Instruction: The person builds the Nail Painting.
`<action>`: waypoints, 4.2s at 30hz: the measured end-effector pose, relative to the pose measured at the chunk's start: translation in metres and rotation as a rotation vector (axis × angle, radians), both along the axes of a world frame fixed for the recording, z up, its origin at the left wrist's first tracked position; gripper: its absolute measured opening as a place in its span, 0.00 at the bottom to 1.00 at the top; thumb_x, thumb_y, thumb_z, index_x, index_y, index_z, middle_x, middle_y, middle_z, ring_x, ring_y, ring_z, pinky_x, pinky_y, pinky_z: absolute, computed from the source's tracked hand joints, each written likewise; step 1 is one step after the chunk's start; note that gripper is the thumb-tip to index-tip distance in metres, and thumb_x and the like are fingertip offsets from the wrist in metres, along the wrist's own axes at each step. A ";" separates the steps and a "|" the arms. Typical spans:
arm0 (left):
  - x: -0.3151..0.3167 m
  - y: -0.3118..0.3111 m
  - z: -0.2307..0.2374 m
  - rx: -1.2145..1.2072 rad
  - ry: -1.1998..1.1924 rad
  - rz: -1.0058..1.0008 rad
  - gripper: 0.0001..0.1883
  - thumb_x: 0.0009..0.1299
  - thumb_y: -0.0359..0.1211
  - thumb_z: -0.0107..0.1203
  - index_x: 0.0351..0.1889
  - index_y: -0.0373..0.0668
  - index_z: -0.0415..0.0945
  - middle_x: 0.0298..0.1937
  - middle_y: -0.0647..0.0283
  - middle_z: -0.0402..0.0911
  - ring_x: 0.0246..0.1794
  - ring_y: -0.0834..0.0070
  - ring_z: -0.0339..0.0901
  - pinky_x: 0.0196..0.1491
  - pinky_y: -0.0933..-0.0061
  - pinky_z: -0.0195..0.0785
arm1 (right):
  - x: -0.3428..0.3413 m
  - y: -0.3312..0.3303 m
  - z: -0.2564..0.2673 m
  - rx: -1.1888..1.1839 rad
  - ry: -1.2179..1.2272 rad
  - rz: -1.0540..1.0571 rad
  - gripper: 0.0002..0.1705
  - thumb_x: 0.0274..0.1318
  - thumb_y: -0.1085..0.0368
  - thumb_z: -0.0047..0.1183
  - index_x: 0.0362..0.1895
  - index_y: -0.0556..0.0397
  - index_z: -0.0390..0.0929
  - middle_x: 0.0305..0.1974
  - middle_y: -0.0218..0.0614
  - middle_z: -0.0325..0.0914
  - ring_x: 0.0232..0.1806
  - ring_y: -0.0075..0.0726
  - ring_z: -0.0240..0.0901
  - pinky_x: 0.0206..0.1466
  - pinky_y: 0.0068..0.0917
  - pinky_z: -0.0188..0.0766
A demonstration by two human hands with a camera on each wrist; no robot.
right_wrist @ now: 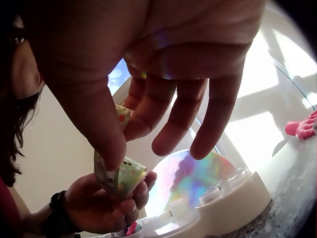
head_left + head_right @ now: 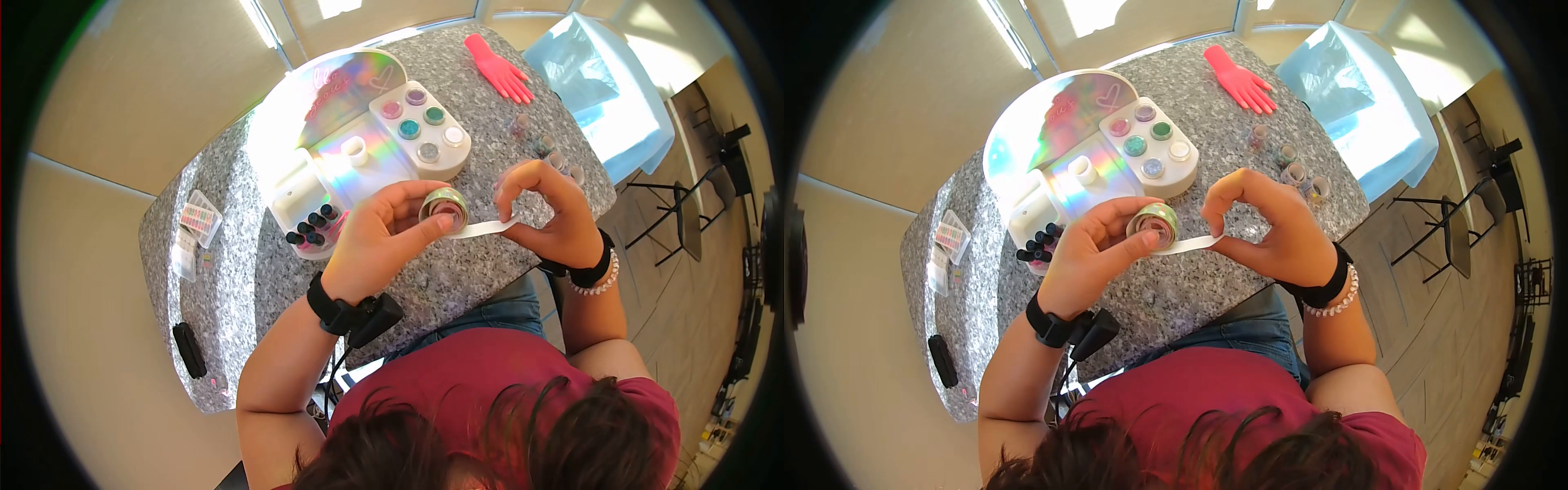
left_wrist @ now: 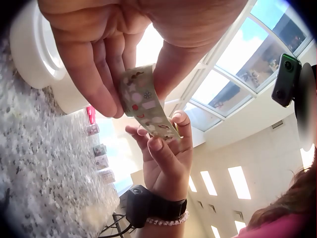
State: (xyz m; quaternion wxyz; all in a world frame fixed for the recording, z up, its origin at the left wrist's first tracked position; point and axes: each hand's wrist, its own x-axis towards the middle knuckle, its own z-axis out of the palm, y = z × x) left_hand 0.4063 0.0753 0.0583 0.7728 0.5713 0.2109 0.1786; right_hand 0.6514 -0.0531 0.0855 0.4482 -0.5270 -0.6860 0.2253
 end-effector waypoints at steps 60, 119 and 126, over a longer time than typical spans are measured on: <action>-0.115 0.096 0.031 1.631 0.526 0.228 0.15 0.58 0.27 0.76 0.45 0.46 0.91 0.56 0.57 0.86 0.59 0.55 0.83 0.64 0.53 0.76 | 0.096 -0.041 0.005 -0.262 -0.291 -0.610 0.21 0.60 0.62 0.72 0.55 0.53 0.84 0.53 0.39 0.86 0.55 0.42 0.83 0.59 0.37 0.78; 0.012 -0.011 -0.024 0.030 -0.143 0.086 0.14 0.82 0.30 0.61 0.62 0.37 0.75 0.56 0.65 0.84 0.55 0.81 0.81 0.59 0.74 0.75 | -0.040 -0.008 -0.042 -0.162 0.371 -0.089 0.35 0.63 0.70 0.70 0.71 0.51 0.68 0.50 0.28 0.81 0.55 0.24 0.78 0.64 0.32 0.72; 0.017 -0.015 -0.017 0.076 -0.054 0.061 0.16 0.81 0.30 0.64 0.64 0.35 0.79 0.58 0.61 0.88 0.57 0.78 0.85 0.63 0.73 0.77 | -0.032 -0.011 -0.048 -0.155 0.522 -0.127 0.35 0.63 0.67 0.72 0.71 0.52 0.69 0.53 0.30 0.83 0.54 0.23 0.77 0.62 0.28 0.74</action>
